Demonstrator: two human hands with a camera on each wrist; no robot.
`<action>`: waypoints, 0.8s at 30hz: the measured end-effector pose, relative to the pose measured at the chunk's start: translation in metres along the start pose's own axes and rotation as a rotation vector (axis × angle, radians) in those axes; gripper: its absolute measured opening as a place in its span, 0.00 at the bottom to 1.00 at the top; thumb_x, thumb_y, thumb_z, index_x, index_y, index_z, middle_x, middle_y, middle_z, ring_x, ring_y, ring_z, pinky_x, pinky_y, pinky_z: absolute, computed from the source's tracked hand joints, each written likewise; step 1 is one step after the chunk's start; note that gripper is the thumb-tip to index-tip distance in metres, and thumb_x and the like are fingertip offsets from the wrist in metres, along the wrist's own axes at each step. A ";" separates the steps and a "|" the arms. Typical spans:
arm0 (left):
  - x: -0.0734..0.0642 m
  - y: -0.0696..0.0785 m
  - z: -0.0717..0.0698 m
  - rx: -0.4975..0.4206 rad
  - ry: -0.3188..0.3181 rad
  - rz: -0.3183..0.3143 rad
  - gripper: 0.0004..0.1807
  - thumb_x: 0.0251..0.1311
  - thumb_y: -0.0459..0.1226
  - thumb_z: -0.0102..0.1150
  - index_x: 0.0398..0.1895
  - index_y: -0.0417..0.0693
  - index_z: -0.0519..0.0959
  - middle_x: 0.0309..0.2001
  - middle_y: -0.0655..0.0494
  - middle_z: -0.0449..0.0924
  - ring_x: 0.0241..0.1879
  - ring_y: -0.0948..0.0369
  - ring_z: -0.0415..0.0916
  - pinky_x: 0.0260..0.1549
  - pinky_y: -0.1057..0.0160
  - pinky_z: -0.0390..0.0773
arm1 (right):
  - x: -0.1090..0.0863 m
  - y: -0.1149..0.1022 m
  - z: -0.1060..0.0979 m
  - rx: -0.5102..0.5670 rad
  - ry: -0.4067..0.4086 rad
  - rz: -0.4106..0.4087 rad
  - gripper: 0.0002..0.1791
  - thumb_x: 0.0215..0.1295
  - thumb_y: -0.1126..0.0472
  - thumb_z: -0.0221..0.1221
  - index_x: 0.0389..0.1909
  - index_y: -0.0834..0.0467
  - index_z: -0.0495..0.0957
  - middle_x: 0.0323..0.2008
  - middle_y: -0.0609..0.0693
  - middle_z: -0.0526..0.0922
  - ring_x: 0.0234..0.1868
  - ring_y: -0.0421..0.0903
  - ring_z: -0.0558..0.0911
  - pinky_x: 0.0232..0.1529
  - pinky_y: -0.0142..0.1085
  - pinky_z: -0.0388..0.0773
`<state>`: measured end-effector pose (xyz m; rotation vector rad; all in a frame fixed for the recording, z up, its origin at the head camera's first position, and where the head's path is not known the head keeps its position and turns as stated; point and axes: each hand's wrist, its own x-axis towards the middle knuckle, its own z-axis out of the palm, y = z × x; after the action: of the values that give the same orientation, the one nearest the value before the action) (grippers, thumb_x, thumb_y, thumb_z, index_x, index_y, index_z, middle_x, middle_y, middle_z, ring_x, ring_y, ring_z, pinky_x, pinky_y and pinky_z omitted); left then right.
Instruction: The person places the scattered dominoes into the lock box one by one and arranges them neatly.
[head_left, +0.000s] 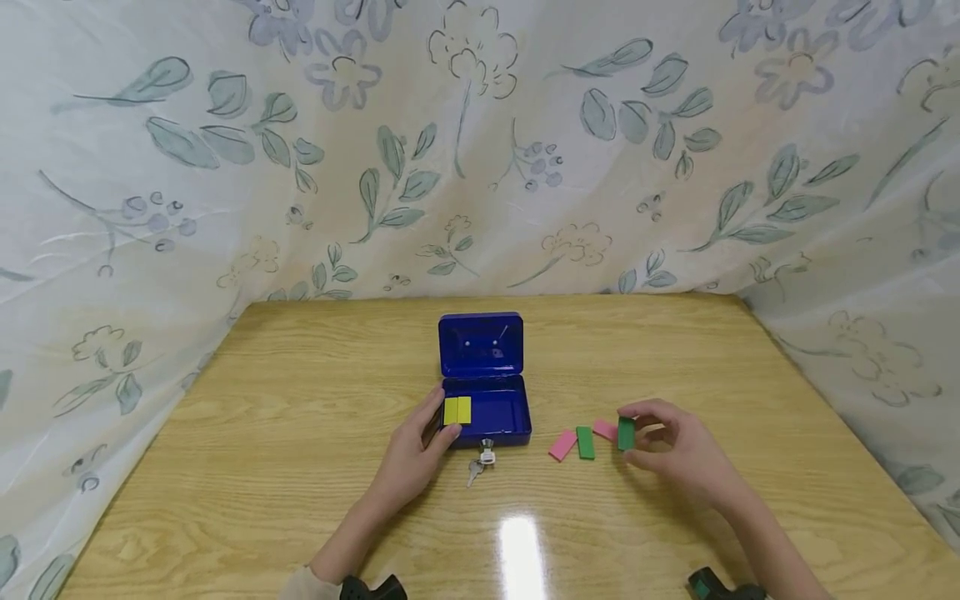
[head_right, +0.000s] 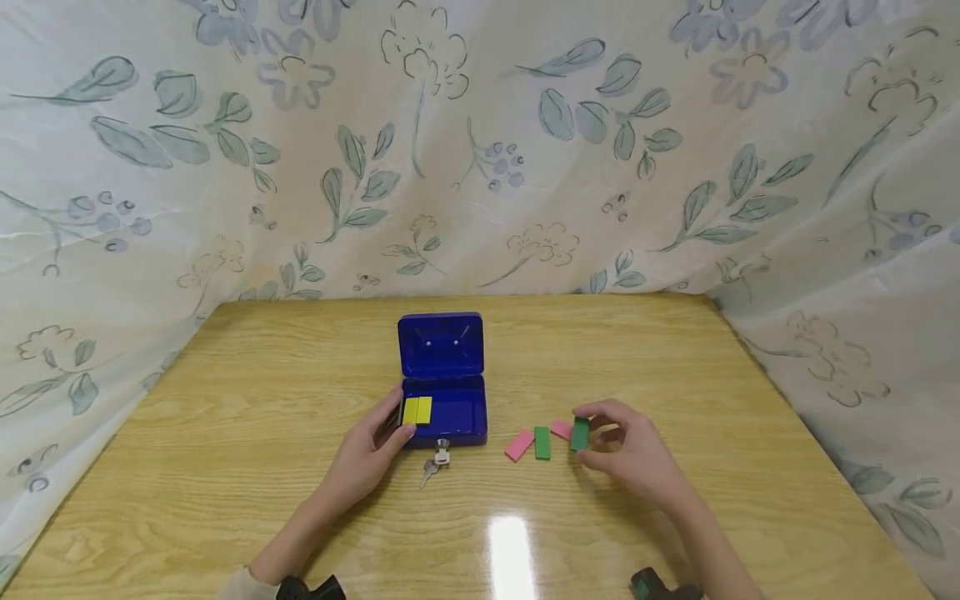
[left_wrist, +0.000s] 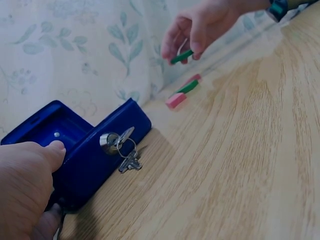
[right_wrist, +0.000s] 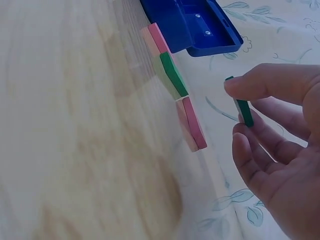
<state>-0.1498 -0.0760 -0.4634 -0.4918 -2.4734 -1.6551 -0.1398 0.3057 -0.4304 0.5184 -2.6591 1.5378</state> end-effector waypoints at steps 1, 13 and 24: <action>0.000 0.000 0.000 -0.003 -0.002 0.005 0.35 0.70 0.39 0.57 0.75 0.38 0.57 0.74 0.46 0.54 0.72 0.56 0.53 0.63 0.60 0.63 | 0.000 0.000 0.000 0.003 0.005 -0.002 0.26 0.54 0.67 0.73 0.55 0.61 0.78 0.50 0.53 0.80 0.48 0.49 0.77 0.45 0.36 0.81; -0.001 -0.001 -0.002 -0.017 -0.003 -0.002 0.35 0.70 0.39 0.57 0.75 0.39 0.57 0.74 0.44 0.53 0.72 0.55 0.52 0.63 0.60 0.63 | 0.000 0.000 0.001 0.012 0.032 -0.002 0.25 0.56 0.66 0.72 0.55 0.62 0.78 0.49 0.52 0.80 0.50 0.48 0.77 0.46 0.35 0.80; -0.003 0.022 -0.001 -0.027 0.013 -0.029 0.33 0.69 0.30 0.57 0.73 0.31 0.57 0.73 0.37 0.54 0.71 0.49 0.53 0.63 0.52 0.63 | -0.001 -0.001 0.001 0.038 0.059 -0.007 0.25 0.56 0.65 0.72 0.55 0.62 0.78 0.50 0.52 0.80 0.48 0.47 0.78 0.44 0.34 0.80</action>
<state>-0.1396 -0.0698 -0.4448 -0.4490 -2.4635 -1.6987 -0.1385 0.3045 -0.4303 0.4760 -2.5860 1.5791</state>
